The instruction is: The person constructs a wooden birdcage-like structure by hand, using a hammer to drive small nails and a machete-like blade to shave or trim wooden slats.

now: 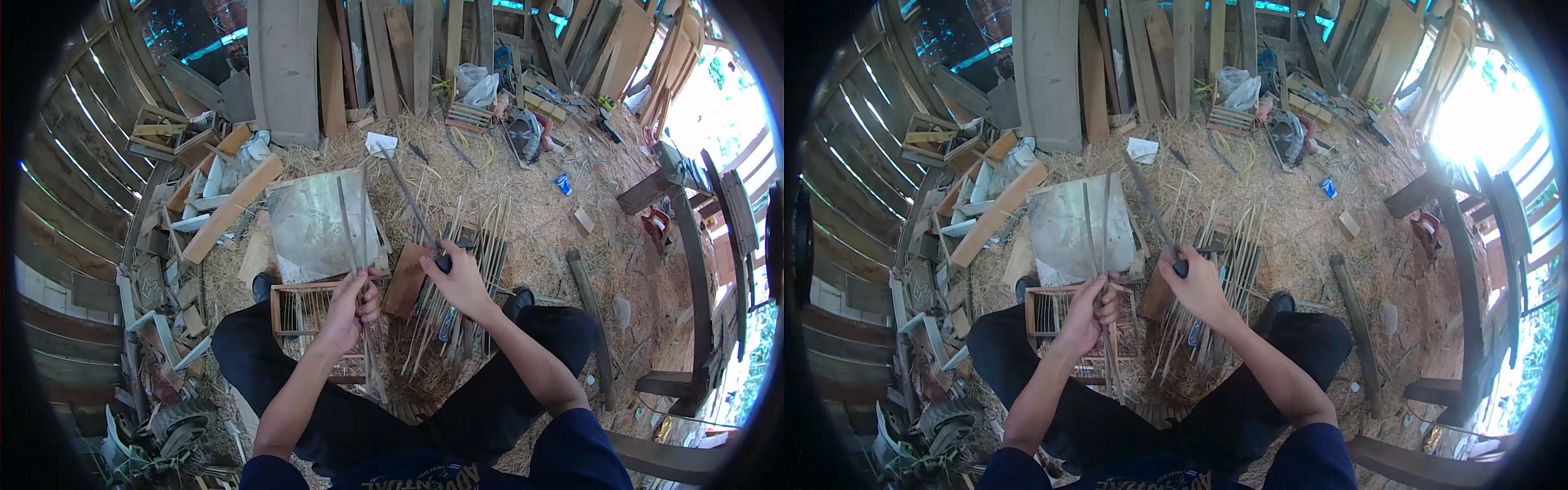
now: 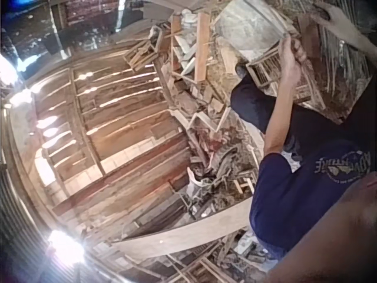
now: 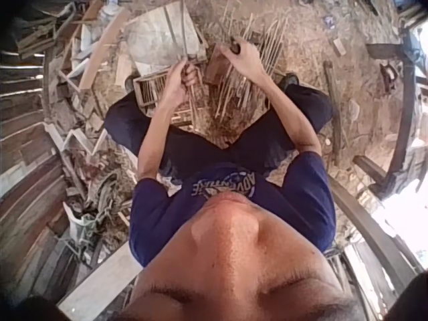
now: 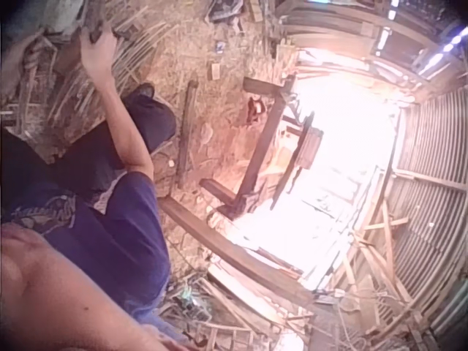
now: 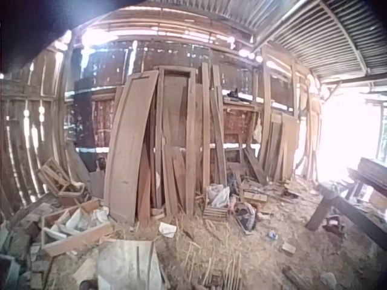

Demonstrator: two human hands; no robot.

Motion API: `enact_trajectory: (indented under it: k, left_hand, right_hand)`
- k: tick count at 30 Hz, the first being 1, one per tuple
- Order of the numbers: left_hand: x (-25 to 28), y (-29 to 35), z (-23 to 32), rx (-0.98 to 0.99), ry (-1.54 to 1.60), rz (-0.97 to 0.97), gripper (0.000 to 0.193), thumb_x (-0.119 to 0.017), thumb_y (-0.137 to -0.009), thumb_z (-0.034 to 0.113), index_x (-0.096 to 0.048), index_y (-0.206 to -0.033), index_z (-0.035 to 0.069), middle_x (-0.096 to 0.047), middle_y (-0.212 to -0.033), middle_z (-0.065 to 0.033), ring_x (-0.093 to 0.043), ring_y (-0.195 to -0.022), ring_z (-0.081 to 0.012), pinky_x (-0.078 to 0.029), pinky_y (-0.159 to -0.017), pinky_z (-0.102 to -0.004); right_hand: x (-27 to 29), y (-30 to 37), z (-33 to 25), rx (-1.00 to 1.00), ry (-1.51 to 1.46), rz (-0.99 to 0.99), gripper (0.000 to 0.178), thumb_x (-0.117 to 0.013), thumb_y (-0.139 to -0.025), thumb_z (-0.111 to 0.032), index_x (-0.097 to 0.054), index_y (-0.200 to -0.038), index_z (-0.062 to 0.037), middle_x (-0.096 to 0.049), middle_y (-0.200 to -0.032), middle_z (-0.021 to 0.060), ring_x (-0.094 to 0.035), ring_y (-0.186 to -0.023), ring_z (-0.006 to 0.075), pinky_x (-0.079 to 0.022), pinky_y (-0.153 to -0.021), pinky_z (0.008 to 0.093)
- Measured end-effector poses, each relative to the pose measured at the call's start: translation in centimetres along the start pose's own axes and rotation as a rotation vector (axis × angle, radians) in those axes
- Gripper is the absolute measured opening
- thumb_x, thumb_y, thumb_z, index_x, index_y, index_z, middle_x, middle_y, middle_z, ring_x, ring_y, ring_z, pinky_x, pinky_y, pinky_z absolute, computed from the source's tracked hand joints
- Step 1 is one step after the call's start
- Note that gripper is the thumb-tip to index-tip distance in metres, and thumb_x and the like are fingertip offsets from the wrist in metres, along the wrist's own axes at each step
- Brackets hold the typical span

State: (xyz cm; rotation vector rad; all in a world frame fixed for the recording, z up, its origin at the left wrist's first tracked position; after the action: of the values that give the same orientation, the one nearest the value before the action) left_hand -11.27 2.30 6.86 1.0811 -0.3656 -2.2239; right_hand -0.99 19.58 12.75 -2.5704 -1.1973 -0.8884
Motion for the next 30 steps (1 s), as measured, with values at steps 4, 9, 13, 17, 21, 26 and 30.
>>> enact_trajectory:
  k: [4, 9, 13, 17, 21, 26, 30]
  left_hand:
    - [0.0, -0.7, -0.9, 0.007, -0.051, -0.005, 0.026, -0.047, -0.108, 0.03, -0.055, -0.116, 0.006, -0.041, -0.071, 0.0026, -0.03, -0.049, -0.0048, -0.025, -0.046, -0.0211]
    - [0.2, -1.2, -1.7, 0.061, -0.084, -0.022, 0.028, -0.047, -0.107, 0.033, -0.055, -0.118, 0.008, -0.044, -0.07, 0.0018, -0.029, -0.045, -0.0048, -0.024, -0.043, -0.0214]
    - [0.3, -1.9, -2.4, 0.084, -0.054, -0.028, 0.03, -0.048, -0.107, 0.036, -0.055, -0.119, 0.009, -0.045, -0.07, 0.0014, -0.029, -0.045, -0.005, -0.024, -0.043, -0.0213]
    - [0.0, -1.8, -2.2, 0.077, -0.104, 0.043, 0.03, -0.048, -0.106, 0.035, -0.055, -0.122, 0.01, -0.045, -0.069, 0.0012, -0.03, -0.045, -0.005, -0.025, -0.043, -0.0215]
    - [-0.8, -0.9, -0.9, 0.047, -0.142, 0.092, 0.029, -0.048, -0.106, 0.034, -0.055, -0.122, 0.011, -0.046, -0.07, 0.0006, -0.031, -0.047, -0.0049, -0.025, -0.043, -0.0215]
    - [0.5, -2.6, -2.0, 0.07, -0.07, 0.059, 0.025, -0.048, -0.107, 0.031, -0.055, -0.12, 0.011, -0.049, -0.073, -0.0004, -0.036, -0.051, -0.0067, -0.03, -0.046, -0.0235]
    - [1.0, -2.6, -2.4, 0.061, -0.087, 0.131, 0.02, -0.047, -0.107, 0.027, -0.054, -0.115, 0.01, -0.052, -0.074, -0.0025, -0.04, -0.055, -0.0091, -0.036, -0.05, -0.0261]
  right_hand:
    - [-0.8, -1.1, 4.0, 0.221, -0.029, 0.187, 0.045, -0.068, -0.094, -0.027, -0.054, -0.124, 0.0032, -0.058, -0.069, 0.0089, -0.056, -0.053, 0.0158, -0.046, -0.054, 0.0377]
    - [-4.1, -1.6, 7.4, -0.252, -0.416, -0.114, 0.064, -0.063, -0.096, -0.02, -0.026, -0.147, -0.0054, -0.059, -0.08, 0.0105, -0.059, -0.057, 0.0181, -0.048, -0.052, 0.034]
    - [-5.0, -1.6, 6.2, -0.365, -0.677, -0.132, 0.064, -0.06, -0.098, -0.016, -0.02, -0.148, -0.0109, -0.052, -0.076, 0.0055, -0.053, -0.053, 0.0138, -0.044, -0.045, 0.0306]
    - [-5.4, -2.0, 5.1, -0.41, -0.748, -0.129, 0.065, -0.061, -0.098, -0.016, -0.02, -0.149, -0.0134, -0.052, -0.08, 0.0054, -0.053, -0.056, 0.0139, -0.046, -0.048, 0.0302]
    - [-5.5, -2.0, 3.6, -0.39, -0.719, -0.137, 0.065, -0.063, -0.097, -0.017, -0.022, -0.149, -0.0165, -0.051, -0.084, 0.0042, -0.054, -0.058, 0.0125, -0.048, -0.05, 0.0287]
    - [-5.8, -2.8, 4.8, -0.27, -0.65, -0.081, 0.064, -0.062, -0.097, -0.017, -0.023, -0.148, -0.0153, -0.051, -0.083, 0.0031, -0.053, -0.058, 0.0103, -0.046, -0.05, 0.0279]
    - [-3.6, -2.8, 3.4, -0.07, -0.298, -0.029, 0.068, -0.061, -0.093, -0.016, -0.022, -0.148, -0.006, -0.059, -0.121, 0.0342, -0.06, -0.112, 0.0499, -0.046, -0.096, 0.0489]
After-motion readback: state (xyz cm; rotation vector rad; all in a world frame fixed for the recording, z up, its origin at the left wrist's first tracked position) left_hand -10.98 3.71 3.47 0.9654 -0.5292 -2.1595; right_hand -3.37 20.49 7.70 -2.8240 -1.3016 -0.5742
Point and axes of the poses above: each hand's wrist, its own y-axis away from the middle knuckle, its own x-axis out of the back of the hand, z = x × y, the point moved 9 cm from there along -y, towards the middle knuckle
